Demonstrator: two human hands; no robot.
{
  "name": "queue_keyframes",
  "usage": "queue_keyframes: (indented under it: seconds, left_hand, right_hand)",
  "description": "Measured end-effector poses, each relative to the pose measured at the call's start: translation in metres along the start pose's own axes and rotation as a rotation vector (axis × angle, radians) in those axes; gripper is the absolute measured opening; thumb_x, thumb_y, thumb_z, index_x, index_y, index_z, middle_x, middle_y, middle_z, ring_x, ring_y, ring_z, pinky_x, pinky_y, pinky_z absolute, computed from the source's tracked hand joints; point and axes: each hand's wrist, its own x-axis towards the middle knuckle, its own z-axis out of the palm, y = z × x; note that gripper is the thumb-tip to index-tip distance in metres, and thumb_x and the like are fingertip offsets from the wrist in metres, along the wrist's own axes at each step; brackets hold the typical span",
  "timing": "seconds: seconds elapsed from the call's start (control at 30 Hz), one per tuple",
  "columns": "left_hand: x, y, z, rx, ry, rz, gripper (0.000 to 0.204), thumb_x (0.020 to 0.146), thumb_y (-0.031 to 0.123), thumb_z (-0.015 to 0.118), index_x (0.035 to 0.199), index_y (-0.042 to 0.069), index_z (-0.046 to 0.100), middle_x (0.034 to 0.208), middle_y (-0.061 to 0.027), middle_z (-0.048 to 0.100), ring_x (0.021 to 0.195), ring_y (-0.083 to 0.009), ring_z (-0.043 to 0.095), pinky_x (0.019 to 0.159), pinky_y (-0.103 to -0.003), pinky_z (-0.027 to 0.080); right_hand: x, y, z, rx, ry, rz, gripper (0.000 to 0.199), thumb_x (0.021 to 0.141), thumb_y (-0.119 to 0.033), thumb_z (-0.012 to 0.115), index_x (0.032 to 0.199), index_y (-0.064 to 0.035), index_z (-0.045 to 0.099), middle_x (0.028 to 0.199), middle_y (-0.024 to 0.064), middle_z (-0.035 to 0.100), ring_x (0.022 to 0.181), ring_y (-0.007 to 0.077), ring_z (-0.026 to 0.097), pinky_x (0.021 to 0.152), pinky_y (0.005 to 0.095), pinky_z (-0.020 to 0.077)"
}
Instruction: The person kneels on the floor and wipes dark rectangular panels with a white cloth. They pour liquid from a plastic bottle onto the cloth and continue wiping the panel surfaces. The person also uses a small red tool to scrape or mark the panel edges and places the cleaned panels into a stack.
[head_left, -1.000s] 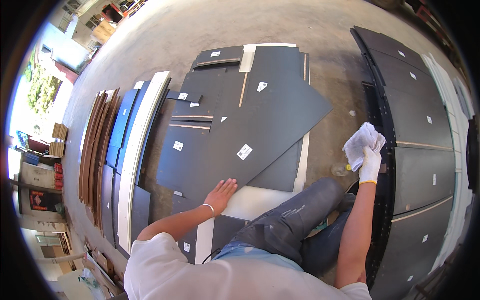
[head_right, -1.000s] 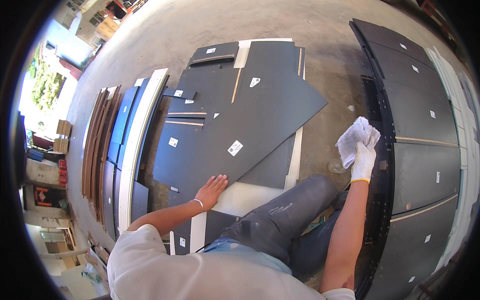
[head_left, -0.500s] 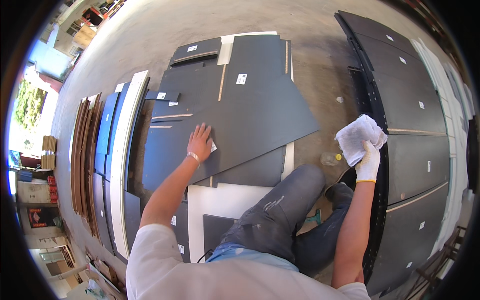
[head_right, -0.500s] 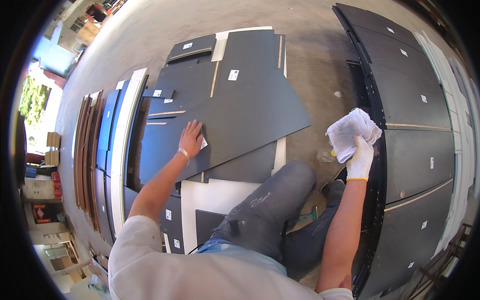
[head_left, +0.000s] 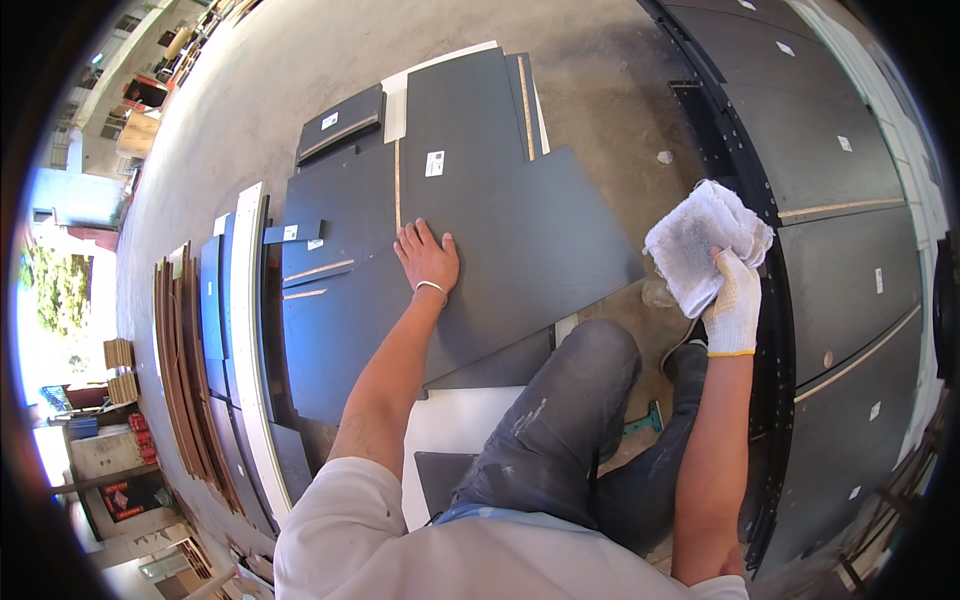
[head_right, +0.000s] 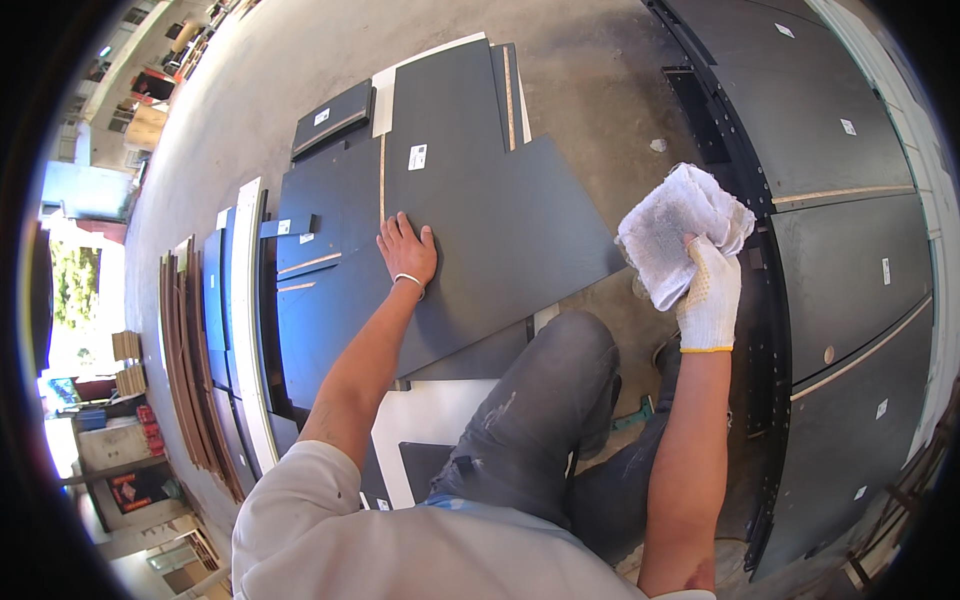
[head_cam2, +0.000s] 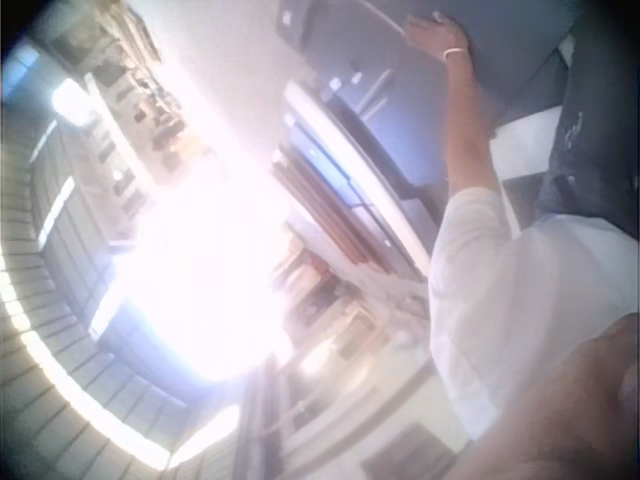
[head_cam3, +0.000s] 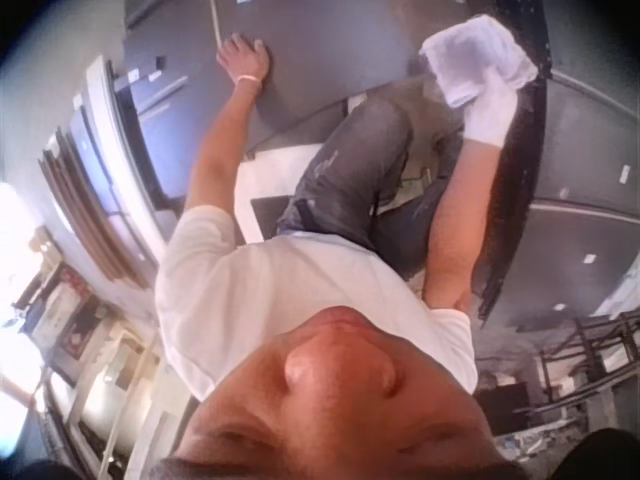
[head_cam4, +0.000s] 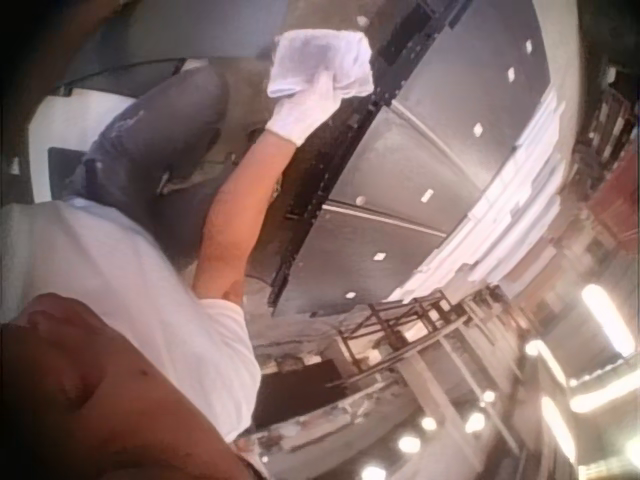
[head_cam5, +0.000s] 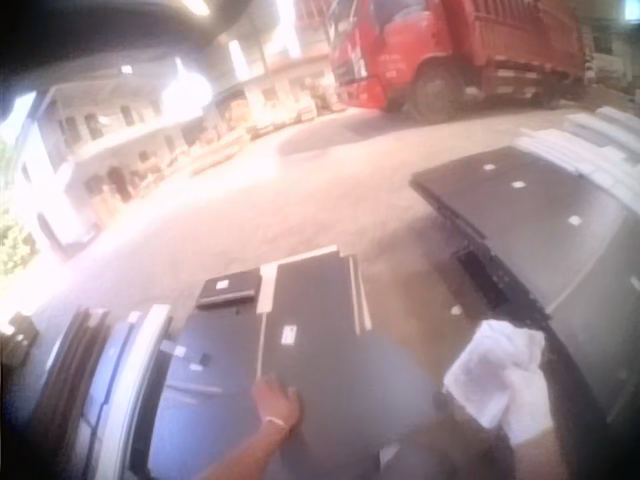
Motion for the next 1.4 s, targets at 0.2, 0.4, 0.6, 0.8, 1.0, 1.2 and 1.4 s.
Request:
queue_keyframes:
  seconds: [0.2,0.4,0.6,0.8,1.0,1.2,1.4]
  left_hand:
    - [-0.012,0.052,0.008,-0.046,-0.063,0.128,0.067,0.107,0.036,0.044,0.165,0.005,0.032,0.175,-0.0177,0.022,0.163,-0.0352,0.013,0.131,-0.058,0.007]
    - [-0.008,0.095,0.003,-0.001,-0.066,0.111,0.071,0.106,0.041,0.047,0.164,0.003,0.033,0.174,-0.0204,0.022,0.163,-0.0373,0.014,0.13,-0.061,0.005]
    - [0.018,0.125,0.005,-0.04,-0.058,0.208,0.069,0.104,0.039,0.052,0.158,-0.002,0.038,0.167,-0.0213,0.034,0.159,-0.0387,0.023,0.128,-0.063,0.01]
    - [0.041,0.183,0.02,-0.155,-0.016,0.395,0.065,0.104,0.034,0.054,0.157,-0.001,0.041,0.154,-0.017,0.048,0.149,-0.0352,0.038,0.126,-0.059,0.021]
    - [0.065,0.233,0.021,-0.225,-0.021,0.537,0.054,0.102,0.031,0.056,0.153,0.012,0.053,0.143,-0.0163,0.057,0.132,-0.0336,0.051,0.112,-0.05,0.037]
    - [0.089,0.244,0.027,-0.263,-0.043,0.525,0.051,0.102,0.033,0.058,0.151,0.022,0.056,0.112,-0.0102,0.066,0.114,-0.0298,0.06,0.098,-0.045,0.047]
    - [0.093,0.24,0.029,-0.468,-0.076,0.468,0.055,0.1,0.029,0.062,0.154,0.021,0.052,0.105,-0.0094,0.068,0.107,-0.0311,0.062,0.094,-0.046,0.051]
  right_hand:
    - [-0.001,-0.006,0.013,0.187,0.069,0.075,0.05,0.095,0.001,0.062,0.144,-0.001,0.053,0.134,0.0183,0.063,0.121,0.0364,0.065,0.099,0.0548,0.059]
    - [0.001,-0.015,-0.005,0.23,-0.006,0.058,0.05,0.096,-0.002,0.063,0.145,-0.0023,0.053,0.137,0.02,0.062,0.124,0.0386,0.065,0.101,0.057,0.0583]
    - [0.004,-0.02,-0.018,0.195,-0.059,0.111,0.05,0.097,-0.009,0.066,0.146,-0.0028,0.055,0.144,0.0175,0.061,0.13,0.0377,0.062,0.109,0.0561,0.0542]
    - [0.001,-0.021,-0.011,0.175,-0.029,0.06,0.054,0.096,-0.009,0.066,0.149,-0.0039,0.052,0.143,0.0181,0.06,0.13,0.0376,0.062,0.108,0.0549,0.0559]
    - [-0.008,-0.023,-0.003,0.093,0.056,-0.001,0.055,0.096,-0.007,0.068,0.149,-0.0036,0.051,0.142,0.0184,0.06,0.129,0.037,0.062,0.106,0.0534,0.0564]
    - [-0.018,-0.028,0.001,0.0,0.153,-0.022,0.054,0.096,-0.01,0.071,0.147,-0.0018,0.053,0.14,0.0164,0.063,0.125,0.0342,0.065,0.104,0.05,0.0574]
    - [-0.022,-0.037,-0.003,-0.131,0.272,-0.014,0.055,0.096,-0.013,0.071,0.147,-0.0016,0.053,0.138,0.0166,0.064,0.123,0.0337,0.066,0.103,0.0487,0.0581]
